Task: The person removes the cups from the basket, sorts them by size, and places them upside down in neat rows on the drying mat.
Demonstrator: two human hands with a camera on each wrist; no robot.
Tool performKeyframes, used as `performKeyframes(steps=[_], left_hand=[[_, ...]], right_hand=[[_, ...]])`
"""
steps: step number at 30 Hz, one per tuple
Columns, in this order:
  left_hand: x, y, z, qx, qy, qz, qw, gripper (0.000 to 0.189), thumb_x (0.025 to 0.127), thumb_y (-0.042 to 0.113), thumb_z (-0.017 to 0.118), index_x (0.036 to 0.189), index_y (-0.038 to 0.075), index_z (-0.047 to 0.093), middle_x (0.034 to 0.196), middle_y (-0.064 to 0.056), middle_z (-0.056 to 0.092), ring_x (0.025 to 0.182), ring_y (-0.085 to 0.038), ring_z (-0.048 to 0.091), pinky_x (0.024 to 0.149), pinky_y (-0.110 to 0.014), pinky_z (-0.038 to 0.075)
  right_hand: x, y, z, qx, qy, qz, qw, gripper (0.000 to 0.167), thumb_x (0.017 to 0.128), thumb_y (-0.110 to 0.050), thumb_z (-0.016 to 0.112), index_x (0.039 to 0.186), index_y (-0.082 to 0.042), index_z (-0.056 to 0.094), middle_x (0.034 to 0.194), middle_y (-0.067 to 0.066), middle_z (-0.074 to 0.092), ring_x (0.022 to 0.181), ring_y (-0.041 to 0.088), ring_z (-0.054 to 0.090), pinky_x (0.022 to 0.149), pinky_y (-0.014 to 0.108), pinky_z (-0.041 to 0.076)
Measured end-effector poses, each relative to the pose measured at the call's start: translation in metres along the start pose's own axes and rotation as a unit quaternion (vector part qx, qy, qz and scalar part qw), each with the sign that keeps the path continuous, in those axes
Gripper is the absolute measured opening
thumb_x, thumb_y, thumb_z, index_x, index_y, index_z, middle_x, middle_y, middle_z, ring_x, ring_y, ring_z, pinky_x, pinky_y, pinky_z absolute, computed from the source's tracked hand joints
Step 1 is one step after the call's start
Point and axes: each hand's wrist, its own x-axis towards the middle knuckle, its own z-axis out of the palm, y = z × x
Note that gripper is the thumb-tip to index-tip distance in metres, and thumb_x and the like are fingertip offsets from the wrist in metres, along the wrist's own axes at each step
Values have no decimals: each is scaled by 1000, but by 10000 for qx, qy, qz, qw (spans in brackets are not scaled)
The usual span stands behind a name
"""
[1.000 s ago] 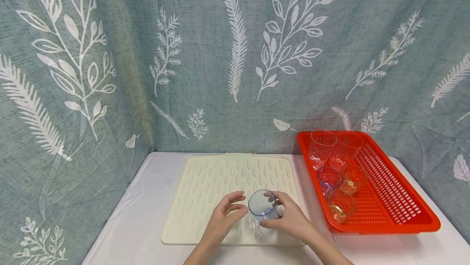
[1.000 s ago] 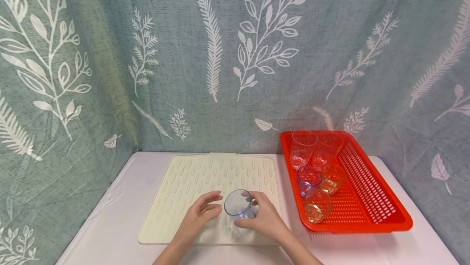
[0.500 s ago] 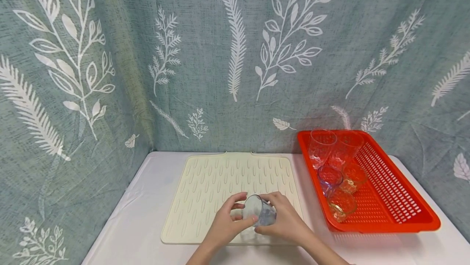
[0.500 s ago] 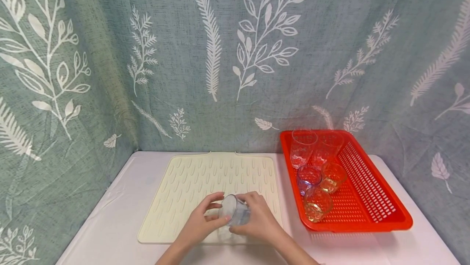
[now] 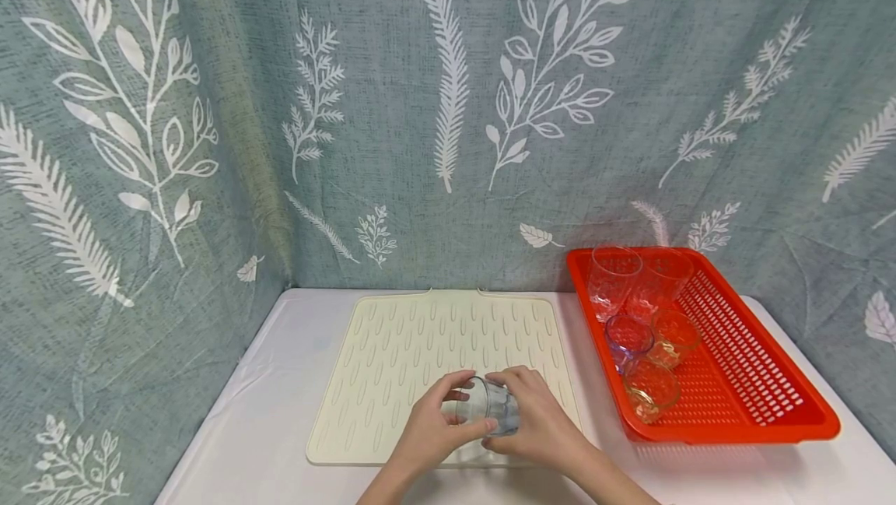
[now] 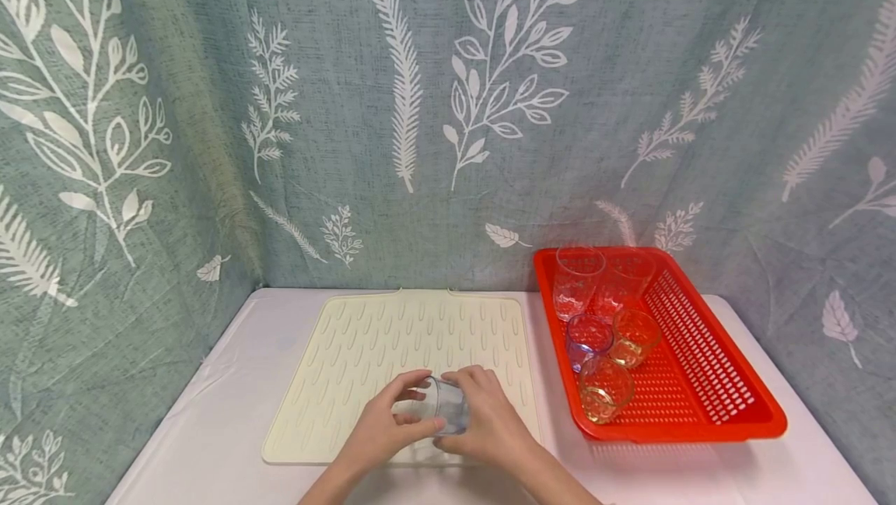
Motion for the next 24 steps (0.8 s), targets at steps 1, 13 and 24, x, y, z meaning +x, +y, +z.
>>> performKeyframes(steps=[1, 13, 24], left_hand=[[0, 0, 0, -35, 11, -15, 10000, 64, 81, 33, 79, 136, 13, 53, 127, -8, 57, 112, -28, 53, 79, -28, 53], [-1, -5, -5, -1073, -31, -427, 9933, 64, 88, 28, 72, 142, 5, 45, 133, -10, 53, 119, -30, 52, 89, -39, 52], [-1, -6, -8, -1866, 188, -754, 9794, 65, 91, 28, 67, 145, 4, 39, 139, -13, 48, 121, -24, 50, 85, -30, 49]], right_hand=[[0, 0, 0, 12, -4, 10, 10000, 73, 60, -27, 93, 124, -13, 60, 115, -3, 54, 103, 15, 49, 81, 36, 49], [-1, 7, -3, 1259, -274, 696, 9892, 75, 68, -39, 88, 132, -19, 55, 130, -1, 54, 117, 23, 48, 91, 49, 47], [4, 11, -2, 3608, -486, 2023, 9091, 72, 80, -24, 80, 143, -12, 45, 141, 13, 47, 123, 31, 47, 97, 47, 44]])
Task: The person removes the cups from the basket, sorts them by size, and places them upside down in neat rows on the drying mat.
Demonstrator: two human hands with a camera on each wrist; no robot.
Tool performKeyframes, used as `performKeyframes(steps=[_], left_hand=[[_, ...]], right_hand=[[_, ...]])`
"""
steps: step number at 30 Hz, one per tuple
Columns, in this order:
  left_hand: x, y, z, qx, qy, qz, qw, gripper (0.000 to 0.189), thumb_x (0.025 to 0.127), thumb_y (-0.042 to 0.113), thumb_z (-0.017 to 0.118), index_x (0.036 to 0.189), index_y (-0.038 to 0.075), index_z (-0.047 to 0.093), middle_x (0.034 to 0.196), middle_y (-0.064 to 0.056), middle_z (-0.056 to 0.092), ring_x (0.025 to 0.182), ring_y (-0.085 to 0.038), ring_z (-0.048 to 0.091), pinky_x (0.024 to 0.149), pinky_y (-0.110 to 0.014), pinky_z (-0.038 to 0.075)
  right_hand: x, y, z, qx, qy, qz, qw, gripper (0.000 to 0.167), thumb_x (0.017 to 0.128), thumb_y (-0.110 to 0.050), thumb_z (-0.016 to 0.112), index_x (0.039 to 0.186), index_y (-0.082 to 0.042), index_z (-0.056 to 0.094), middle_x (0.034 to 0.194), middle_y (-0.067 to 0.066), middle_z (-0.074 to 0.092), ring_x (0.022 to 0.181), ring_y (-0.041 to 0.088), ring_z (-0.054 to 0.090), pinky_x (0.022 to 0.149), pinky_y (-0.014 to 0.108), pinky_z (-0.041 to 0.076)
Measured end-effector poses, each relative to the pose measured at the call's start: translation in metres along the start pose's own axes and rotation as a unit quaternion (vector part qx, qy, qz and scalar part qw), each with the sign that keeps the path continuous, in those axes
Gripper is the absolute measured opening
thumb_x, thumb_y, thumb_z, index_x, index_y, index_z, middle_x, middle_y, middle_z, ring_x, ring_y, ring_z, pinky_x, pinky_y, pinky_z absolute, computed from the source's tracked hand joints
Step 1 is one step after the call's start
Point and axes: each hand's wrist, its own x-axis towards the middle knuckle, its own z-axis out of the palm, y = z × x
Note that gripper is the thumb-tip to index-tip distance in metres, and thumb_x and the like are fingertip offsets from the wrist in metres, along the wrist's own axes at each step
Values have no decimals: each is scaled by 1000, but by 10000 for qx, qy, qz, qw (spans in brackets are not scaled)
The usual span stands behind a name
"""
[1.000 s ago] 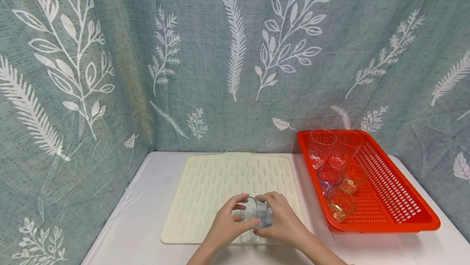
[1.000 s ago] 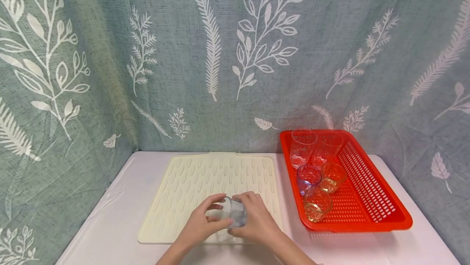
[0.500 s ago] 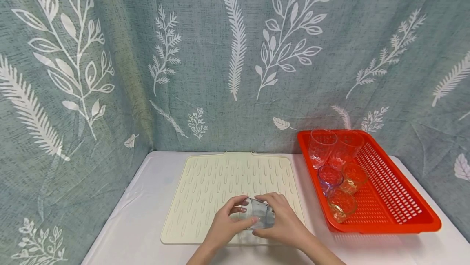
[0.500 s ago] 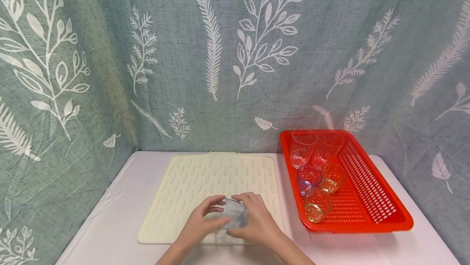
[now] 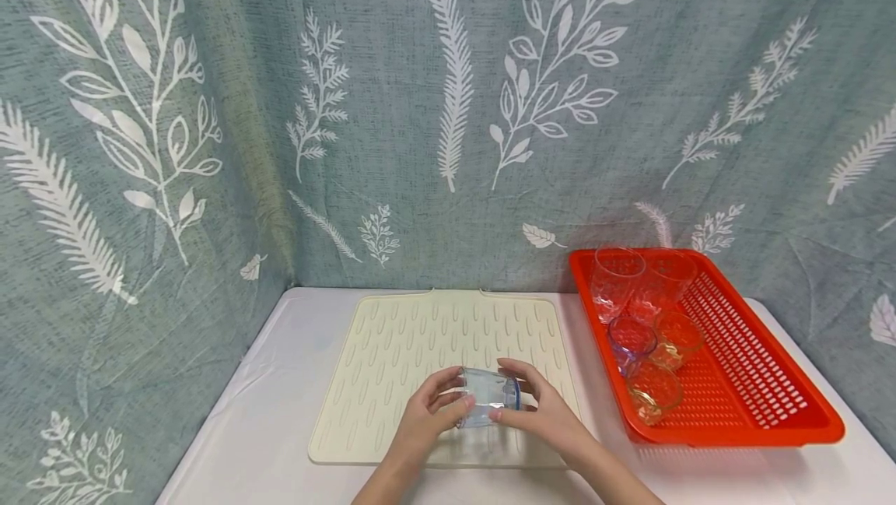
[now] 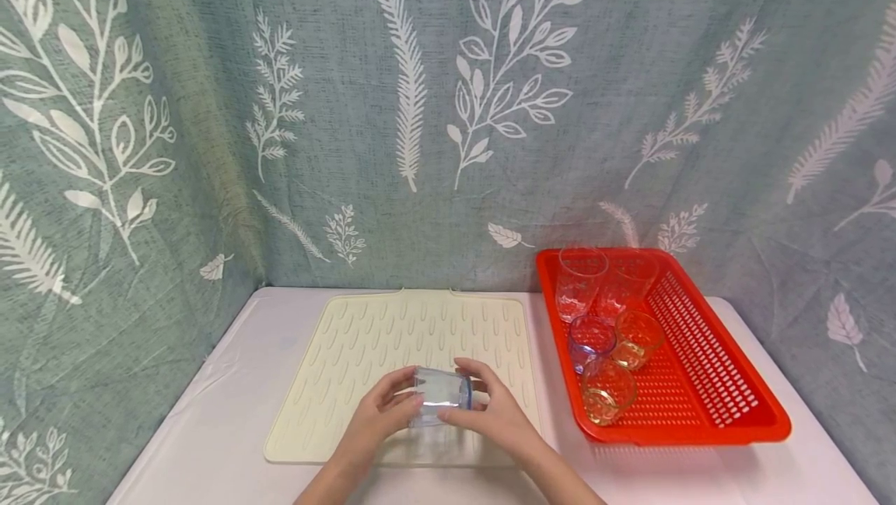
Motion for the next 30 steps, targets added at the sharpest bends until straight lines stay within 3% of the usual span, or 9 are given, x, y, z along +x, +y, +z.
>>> performKeyframes(steps=[6, 16, 23, 30], left_hand=[[0, 2, -2, -323, 95, -67, 9994, 66, 92, 29, 63, 146, 3, 36, 142, -16, 44, 117, -20, 52, 86, -29, 47], [4, 5, -3, -671, 285, -141, 9972, 67, 93, 31, 62, 147, 2, 35, 144, -15, 45, 117, -18, 54, 94, -33, 47], [5, 4, -5, -852, 279, -111, 9959, 66, 92, 28, 62, 146, 1, 36, 143, -17, 46, 114, -20, 56, 91, -30, 48], [7, 2, -9, -952, 220, -134, 9951, 68, 92, 27, 61, 147, 0, 33, 146, -19, 42, 115, -21, 55, 91, -30, 47]], right_hand=[[4, 2, 2, 802, -174, 296, 9962, 72, 84, -22, 76, 145, -7, 41, 135, 13, 49, 115, 25, 50, 89, 33, 47], [8, 1, 7, 2201, -459, 635, 9723, 78, 88, -15, 71, 148, 5, 26, 136, 18, 48, 109, 19, 58, 97, 36, 49], [8, 2, 9, 2613, -481, 539, 9625, 74, 90, -11, 67, 147, 10, 24, 127, 14, 55, 106, 18, 60, 95, 35, 50], [12, 3, 12, 2691, -333, 675, 9602, 74, 89, -12, 69, 146, 9, 27, 128, 12, 57, 106, 17, 60, 94, 34, 50]])
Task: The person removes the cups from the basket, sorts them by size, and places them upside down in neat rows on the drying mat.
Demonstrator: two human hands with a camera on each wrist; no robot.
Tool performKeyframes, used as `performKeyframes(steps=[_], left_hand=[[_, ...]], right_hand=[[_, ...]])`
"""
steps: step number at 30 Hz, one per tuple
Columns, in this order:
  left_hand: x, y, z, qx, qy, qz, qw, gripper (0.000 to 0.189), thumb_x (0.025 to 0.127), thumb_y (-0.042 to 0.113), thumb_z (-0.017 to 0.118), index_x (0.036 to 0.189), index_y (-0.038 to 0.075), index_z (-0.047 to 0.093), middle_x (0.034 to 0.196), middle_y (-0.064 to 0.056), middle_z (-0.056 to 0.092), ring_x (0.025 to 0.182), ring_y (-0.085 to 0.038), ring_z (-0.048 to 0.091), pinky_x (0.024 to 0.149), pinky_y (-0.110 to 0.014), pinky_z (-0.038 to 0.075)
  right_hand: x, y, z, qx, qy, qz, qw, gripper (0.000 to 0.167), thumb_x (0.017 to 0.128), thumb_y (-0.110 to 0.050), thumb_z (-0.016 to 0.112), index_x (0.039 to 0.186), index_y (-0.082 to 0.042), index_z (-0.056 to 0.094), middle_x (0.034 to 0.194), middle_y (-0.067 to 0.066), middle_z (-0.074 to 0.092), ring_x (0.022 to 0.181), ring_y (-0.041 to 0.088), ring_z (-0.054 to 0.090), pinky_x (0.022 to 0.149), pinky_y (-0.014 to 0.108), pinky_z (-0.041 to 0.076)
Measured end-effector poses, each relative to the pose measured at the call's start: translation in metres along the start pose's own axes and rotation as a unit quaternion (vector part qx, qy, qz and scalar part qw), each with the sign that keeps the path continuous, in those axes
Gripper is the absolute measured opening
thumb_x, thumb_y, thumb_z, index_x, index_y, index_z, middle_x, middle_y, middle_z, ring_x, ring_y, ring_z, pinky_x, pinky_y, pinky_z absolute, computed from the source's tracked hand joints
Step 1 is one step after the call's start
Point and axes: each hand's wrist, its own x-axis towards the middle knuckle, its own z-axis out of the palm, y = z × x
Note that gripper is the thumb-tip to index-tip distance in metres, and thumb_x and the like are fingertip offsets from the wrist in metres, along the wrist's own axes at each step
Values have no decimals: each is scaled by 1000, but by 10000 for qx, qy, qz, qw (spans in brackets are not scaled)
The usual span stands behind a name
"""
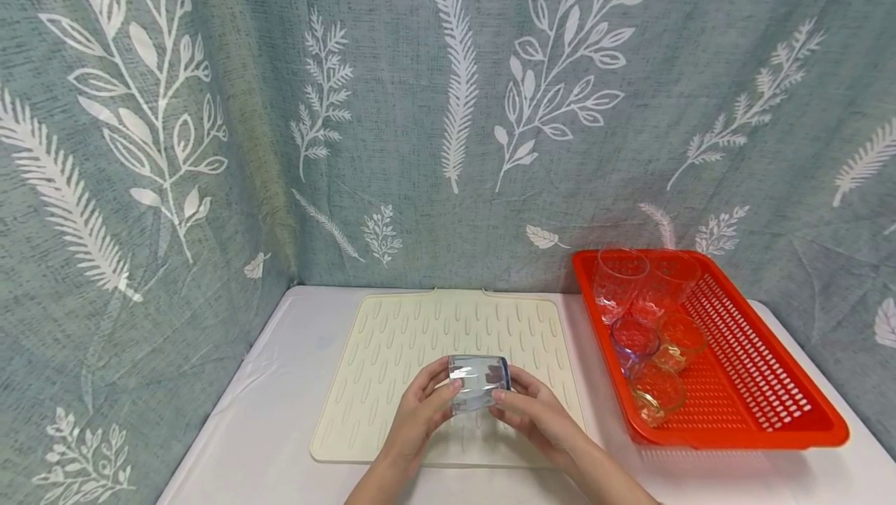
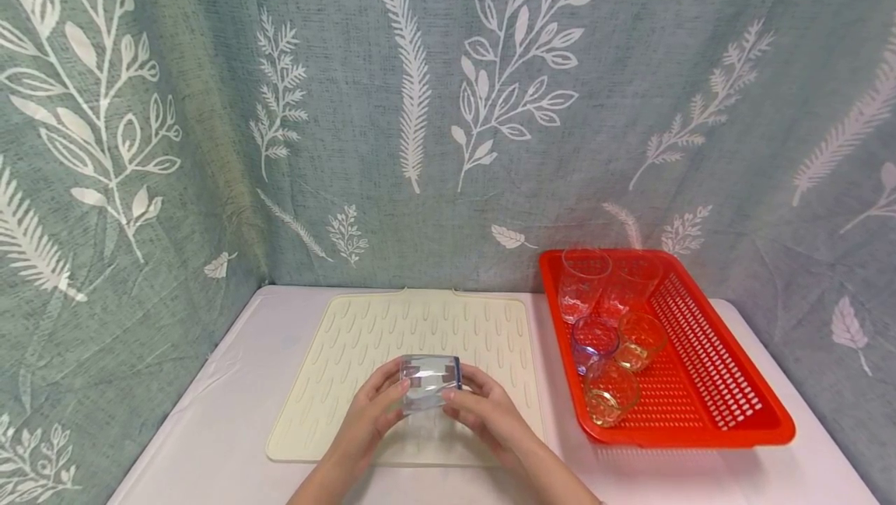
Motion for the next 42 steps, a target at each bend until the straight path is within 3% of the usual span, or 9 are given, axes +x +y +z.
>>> performKeyframes(steps=[6, 16, 25, 29, 32, 37, 42], left_hand=[[-1, -1, -7, 31, -60, 32, 10000, 68, 93, 27, 60, 148, -1, 30, 146, -20, 40, 115, -17, 55, 93, -30, 47], [-1, -1, -18, 216, -55, 118, 9997, 66, 96, 28, 57, 148, -1, 30, 147, -21, 40, 125, -25, 50, 98, -34, 46], [-1, 2, -30, 194, 359, 260, 9988, 61, 95, 22, 61, 146, 0, 36, 146, -21, 42, 123, -24, 51, 96, -30, 48], [-1, 4, -39, 509, 663, 411, 9957, 58, 95, 21, 62, 145, 3, 40, 144, -17, 45, 122, -23, 52, 97, -31, 47], [0, 9, -48, 1127, 1024, 541, 9868, 57, 94, 23, 65, 144, 5, 43, 142, -15, 48, 125, -27, 50, 101, -40, 45], [3, 17, -72, 2290, 1723, 619, 9560, 60, 91, 25, 69, 142, 4, 44, 141, -17, 48, 131, -34, 43, 108, -48, 36], [3, 22, -99, 2956, 2099, 291, 9315, 67, 92, 23, 68, 146, 1, 36, 147, -22, 37, 137, -39, 31, 112, -52, 27]], right_hand=[[5, 3, 6, 104, 143, 19, 9998, 69, 89, -12, 68, 145, 8, 31, 124, 9, 58, 107, 16, 59, 95, 36, 50], [15, -1, 17, 160, 140, -105, 9997, 65, 89, -11, 65, 143, 8, 34, 121, 9, 58, 105, 16, 60, 97, 40, 49], [31, -6, 29, -236, 312, -139, 9991, 64, 88, -10, 68, 142, 6, 39, 127, 17, 53, 102, 16, 60, 93, 40, 52], [39, -8, 33, -392, 333, -202, 9985, 64, 86, -10, 70, 140, 6, 40, 129, 19, 50, 101, 17, 61, 92, 41, 52], [46, -10, 36, -573, 363, -241, 9974, 64, 85, -10, 71, 140, 6, 41, 131, 21, 49, 101, 19, 62, 91, 42, 52], [60, -16, 40, -1067, 381, -258, 9932, 66, 85, -10, 73, 141, 5, 42, 134, 23, 46, 103, 24, 63, 90, 41, 53], [73, -21, 43, -1403, 504, -172, 9887, 68, 84, -9, 74, 142, 2, 42, 136, 20, 46, 102, 22, 62, 88, 38, 54]])
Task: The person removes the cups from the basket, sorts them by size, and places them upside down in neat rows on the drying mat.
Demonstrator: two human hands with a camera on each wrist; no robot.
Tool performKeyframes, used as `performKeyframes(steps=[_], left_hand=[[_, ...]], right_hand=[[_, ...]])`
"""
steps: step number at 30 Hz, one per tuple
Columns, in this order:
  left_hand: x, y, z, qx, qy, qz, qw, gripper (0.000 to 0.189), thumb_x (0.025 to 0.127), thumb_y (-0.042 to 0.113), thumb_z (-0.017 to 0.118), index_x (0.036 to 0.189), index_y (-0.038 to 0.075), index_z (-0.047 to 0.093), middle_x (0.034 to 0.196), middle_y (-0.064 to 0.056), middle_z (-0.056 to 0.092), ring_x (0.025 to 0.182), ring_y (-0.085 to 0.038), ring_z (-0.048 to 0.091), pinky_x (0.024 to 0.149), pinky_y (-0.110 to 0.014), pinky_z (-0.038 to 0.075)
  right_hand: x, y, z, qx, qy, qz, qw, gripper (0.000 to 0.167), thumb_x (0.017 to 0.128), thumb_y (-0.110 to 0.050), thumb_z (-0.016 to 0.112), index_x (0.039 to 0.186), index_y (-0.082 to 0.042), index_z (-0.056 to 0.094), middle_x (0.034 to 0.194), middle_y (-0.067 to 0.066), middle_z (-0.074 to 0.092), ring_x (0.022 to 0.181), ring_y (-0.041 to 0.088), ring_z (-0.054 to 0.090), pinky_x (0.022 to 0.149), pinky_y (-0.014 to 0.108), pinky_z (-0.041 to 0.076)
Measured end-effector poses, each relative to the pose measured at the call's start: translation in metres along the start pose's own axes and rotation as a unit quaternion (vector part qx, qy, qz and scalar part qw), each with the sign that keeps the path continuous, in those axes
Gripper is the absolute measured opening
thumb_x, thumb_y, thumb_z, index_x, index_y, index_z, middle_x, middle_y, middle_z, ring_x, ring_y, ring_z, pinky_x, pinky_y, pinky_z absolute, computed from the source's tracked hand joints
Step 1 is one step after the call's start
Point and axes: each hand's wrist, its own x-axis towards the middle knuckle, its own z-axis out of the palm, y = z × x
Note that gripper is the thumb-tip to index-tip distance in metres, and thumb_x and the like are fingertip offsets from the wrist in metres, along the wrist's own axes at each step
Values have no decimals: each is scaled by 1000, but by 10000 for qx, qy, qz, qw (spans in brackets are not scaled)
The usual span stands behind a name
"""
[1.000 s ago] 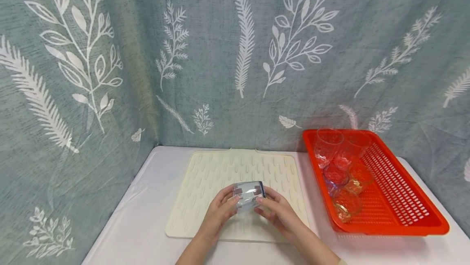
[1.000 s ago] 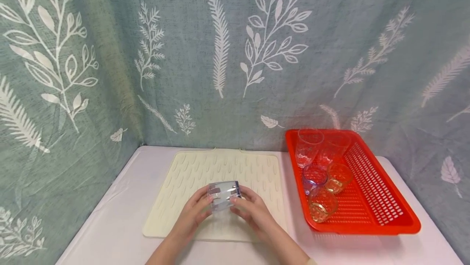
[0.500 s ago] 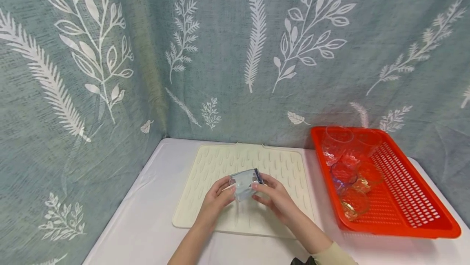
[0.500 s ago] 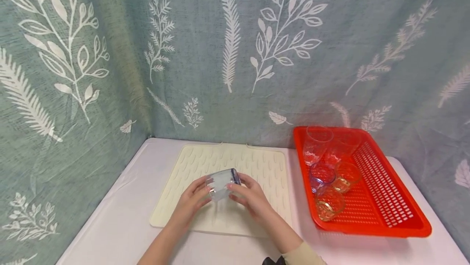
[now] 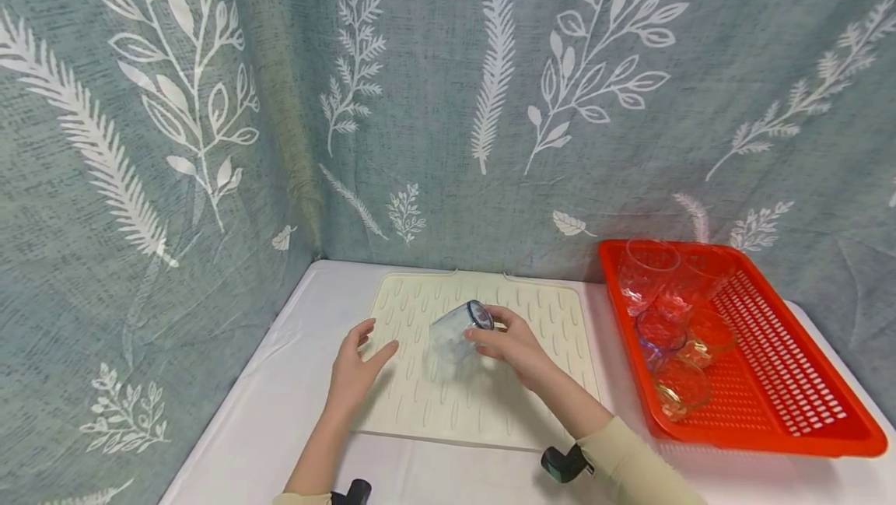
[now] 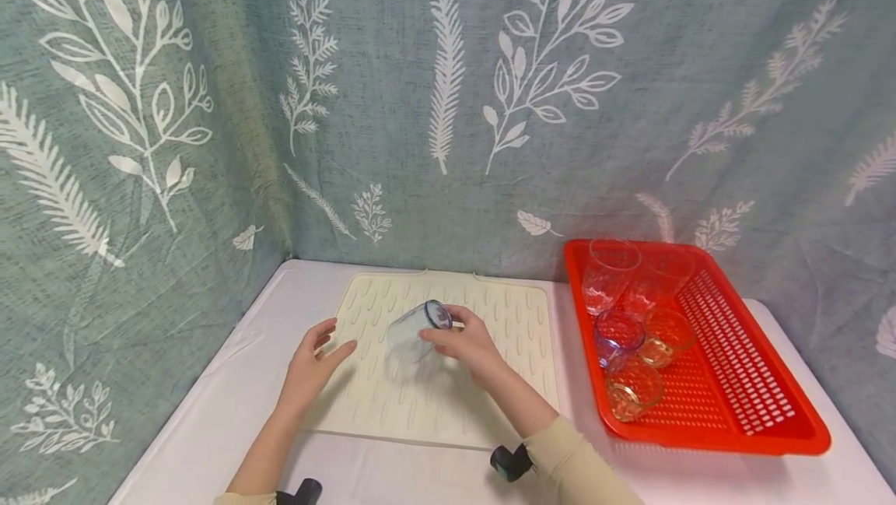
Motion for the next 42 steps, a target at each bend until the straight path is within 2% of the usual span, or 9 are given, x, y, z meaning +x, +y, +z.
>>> performKeyframes(steps=[6, 9, 13, 17, 23, 27, 31, 35, 42], left_hand=[[8, -14, -17, 189, -224, -605, 9977, 80, 93, 29, 65, 151, -4, 20, 152, -30, 23, 139, -46, 22, 112, -58, 22], [11, -20, -18, -59, -342, -804, 9962, 82, 93, 27, 64, 152, -6, 16, 152, -31, 22, 140, -46, 22, 113, -56, 20], [13, -25, -18, -404, -328, -939, 9942, 82, 92, 23, 64, 151, -8, 16, 152, -30, 23, 140, -45, 23, 115, -53, 19], [12, -28, -18, -635, -241, -968, 9930, 80, 91, 20, 65, 150, -8, 19, 151, -29, 25, 139, -43, 24, 115, -51, 20], [10, -31, -18, -631, -198, -838, 9943, 75, 91, 18, 66, 148, -9, 25, 144, -30, 36, 132, -42, 37, 109, -51, 31], [11, -32, -19, -684, -197, -837, 9940, 73, 91, 18, 65, 147, -9, 26, 143, -30, 38, 131, -41, 39, 108, -51, 33], [13, -32, -21, -833, -241, -856, 9925, 71, 92, 16, 64, 147, -10, 26, 143, -30, 37, 130, -41, 38, 109, -51, 32], [14, -32, -21, -949, -247, -874, 9913, 70, 92, 15, 63, 146, -11, 27, 142, -30, 36, 130, -40, 37, 109, -51, 31], [14, -34, -20, -991, -169, -887, 9910, 69, 92, 14, 64, 145, -11, 28, 140, -30, 39, 127, -40, 41, 107, -50, 34]], right_hand=[[16, -4, 7, -654, 154, 88, 9977, 71, 82, -15, 78, 142, -2, 44, 137, 17, 47, 109, 25, 60, 87, 37, 54], [24, -5, 11, -1046, 239, 63, 9942, 70, 81, -17, 80, 141, -4, 46, 136, 14, 49, 111, 25, 58, 86, 37, 54], [33, -6, 18, -1615, 388, -95, 9861, 69, 79, -21, 81, 139, -7, 48, 133, 11, 53, 114, 26, 55, 86, 39, 52], [44, -6, 26, -2056, 449, -262, 9773, 69, 79, -24, 82, 138, -8, 50, 133, 9, 53, 116, 27, 52, 87, 41, 50], [64, -4, 40, -2550, 408, -928, 9616, 67, 79, -22, 81, 136, -1, 51, 131, 13, 54, 111, 29, 53, 85, 40, 50], [77, -5, 51, -2812, 401, -1203, 9512, 67, 80, -22, 80, 136, 1, 51, 129, 16, 52, 110, 30, 53, 86, 40, 50], [89, -7, 59, -3124, 398, -1376, 9391, 67, 81, -24, 79, 136, 2, 50, 127, 18, 52, 111, 32, 54, 88, 42, 49], [100, -9, 65, -3402, 457, -1378, 9291, 68, 82, -25, 79, 136, 2, 50, 128, 19, 51, 113, 32, 54, 91, 42, 49], [112, -7, 71, -3570, 433, -1520, 9206, 67, 81, -24, 78, 135, 3, 51, 129, 21, 51, 112, 33, 55, 92, 43, 49]])
